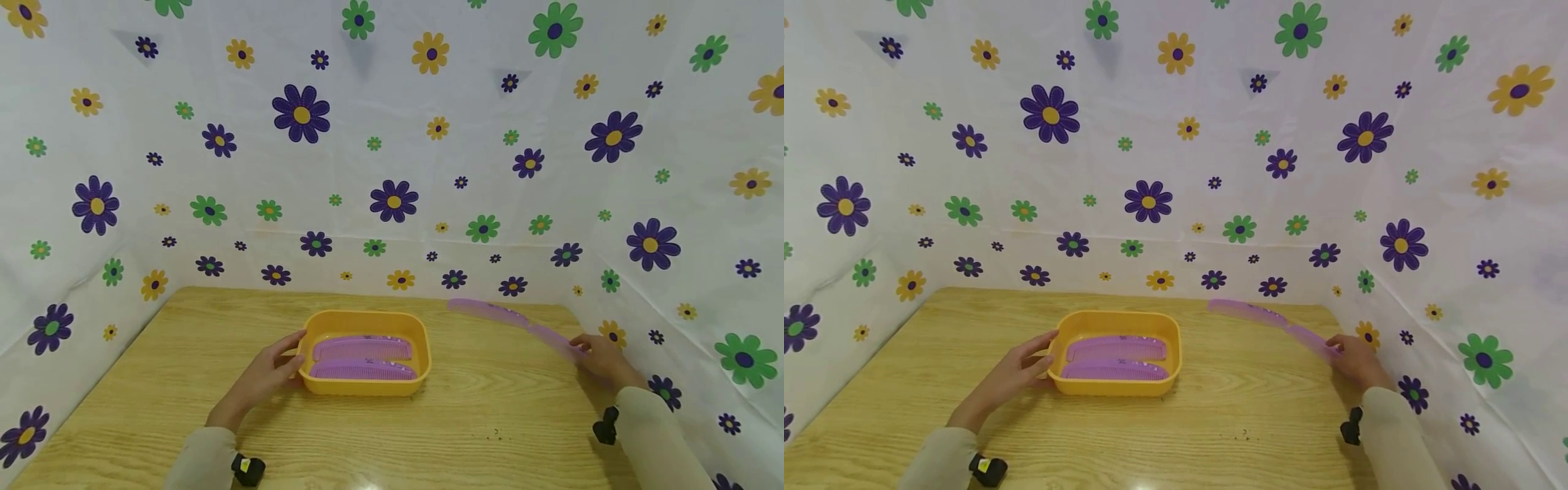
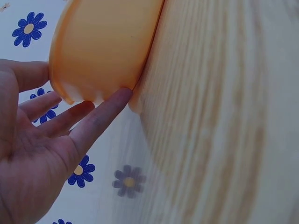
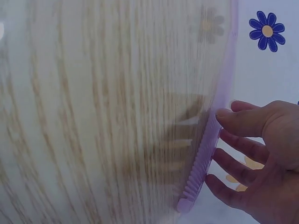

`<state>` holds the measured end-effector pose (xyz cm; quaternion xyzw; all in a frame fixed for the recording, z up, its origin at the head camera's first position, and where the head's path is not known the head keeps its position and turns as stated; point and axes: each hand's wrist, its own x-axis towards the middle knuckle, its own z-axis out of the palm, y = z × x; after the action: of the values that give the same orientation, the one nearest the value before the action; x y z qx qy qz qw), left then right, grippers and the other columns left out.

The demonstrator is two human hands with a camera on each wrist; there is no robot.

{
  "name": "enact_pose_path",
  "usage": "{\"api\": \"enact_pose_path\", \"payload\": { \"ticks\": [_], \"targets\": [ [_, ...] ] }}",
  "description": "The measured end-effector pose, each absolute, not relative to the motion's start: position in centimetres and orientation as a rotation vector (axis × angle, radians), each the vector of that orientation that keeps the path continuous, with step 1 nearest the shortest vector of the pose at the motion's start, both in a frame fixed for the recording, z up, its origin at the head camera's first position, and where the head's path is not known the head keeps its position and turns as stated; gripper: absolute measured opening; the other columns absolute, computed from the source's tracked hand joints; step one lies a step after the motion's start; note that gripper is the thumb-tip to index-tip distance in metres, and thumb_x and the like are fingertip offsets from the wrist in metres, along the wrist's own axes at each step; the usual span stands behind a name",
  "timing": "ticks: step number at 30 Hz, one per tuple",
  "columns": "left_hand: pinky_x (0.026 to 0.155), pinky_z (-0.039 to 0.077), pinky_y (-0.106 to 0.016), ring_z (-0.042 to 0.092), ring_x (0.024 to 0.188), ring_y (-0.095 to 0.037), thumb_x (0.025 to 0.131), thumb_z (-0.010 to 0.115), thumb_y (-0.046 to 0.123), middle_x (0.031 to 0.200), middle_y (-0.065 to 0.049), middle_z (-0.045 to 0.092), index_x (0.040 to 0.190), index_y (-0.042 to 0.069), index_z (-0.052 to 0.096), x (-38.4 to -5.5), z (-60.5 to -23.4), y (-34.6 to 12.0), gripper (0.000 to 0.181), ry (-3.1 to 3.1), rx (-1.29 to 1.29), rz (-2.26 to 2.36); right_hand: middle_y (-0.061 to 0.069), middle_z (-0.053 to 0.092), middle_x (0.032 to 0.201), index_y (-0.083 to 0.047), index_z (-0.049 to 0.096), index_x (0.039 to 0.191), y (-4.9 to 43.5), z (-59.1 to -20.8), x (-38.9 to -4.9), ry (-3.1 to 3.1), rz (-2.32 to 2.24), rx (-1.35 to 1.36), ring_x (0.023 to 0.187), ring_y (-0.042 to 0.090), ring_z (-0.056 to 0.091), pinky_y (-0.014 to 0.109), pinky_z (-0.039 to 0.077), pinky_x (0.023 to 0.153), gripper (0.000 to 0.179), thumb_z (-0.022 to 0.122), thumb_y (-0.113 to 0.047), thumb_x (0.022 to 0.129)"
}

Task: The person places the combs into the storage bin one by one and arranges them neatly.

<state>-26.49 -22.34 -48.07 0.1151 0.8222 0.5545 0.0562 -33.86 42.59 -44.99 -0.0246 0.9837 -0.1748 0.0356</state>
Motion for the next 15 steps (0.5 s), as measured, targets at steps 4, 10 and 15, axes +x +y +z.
{"api": "enact_pose_path", "payload": {
  "ticks": [4,10,15],
  "targets": [
    [0.090,0.064,-0.038,0.055,0.135,-0.048,0.108,0.052,0.014,0.164,-0.027,0.034,0.162,0.008,0.031,-26.53,-48.21,-22.24,0.058,2.497,0.322,1.686,0.041,0.058,0.126,0.010,0.058,0.129,42.75,-45.11,-33.77,3.015,-0.560,-0.067,0.113,0.056,0.056,0.070,0.049,0.098,0.037,0.063,-0.002,0.094],
    [0.090,0.064,-0.038,0.055,0.136,-0.048,0.108,0.052,0.014,0.164,-0.026,0.034,0.162,0.008,0.031,-26.58,-48.26,-22.19,0.058,2.502,0.315,1.683,0.039,0.058,0.125,0.009,0.057,0.130,42.90,-45.03,-33.87,2.993,-0.598,-0.071,0.109,0.052,0.058,0.067,0.051,0.094,0.044,0.070,0.000,0.089],
    [0.090,0.064,-0.039,0.054,0.136,-0.048,0.109,0.052,0.014,0.165,-0.027,0.032,0.162,0.007,0.030,-26.48,-48.08,-22.28,0.058,2.492,0.330,1.687,0.039,0.058,0.126,0.007,0.057,0.133,42.95,-44.90,-33.97,2.959,-0.600,-0.058,0.110,0.051,0.058,0.067,0.051,0.095,0.048,0.071,0.000,0.088]
  ]
}}
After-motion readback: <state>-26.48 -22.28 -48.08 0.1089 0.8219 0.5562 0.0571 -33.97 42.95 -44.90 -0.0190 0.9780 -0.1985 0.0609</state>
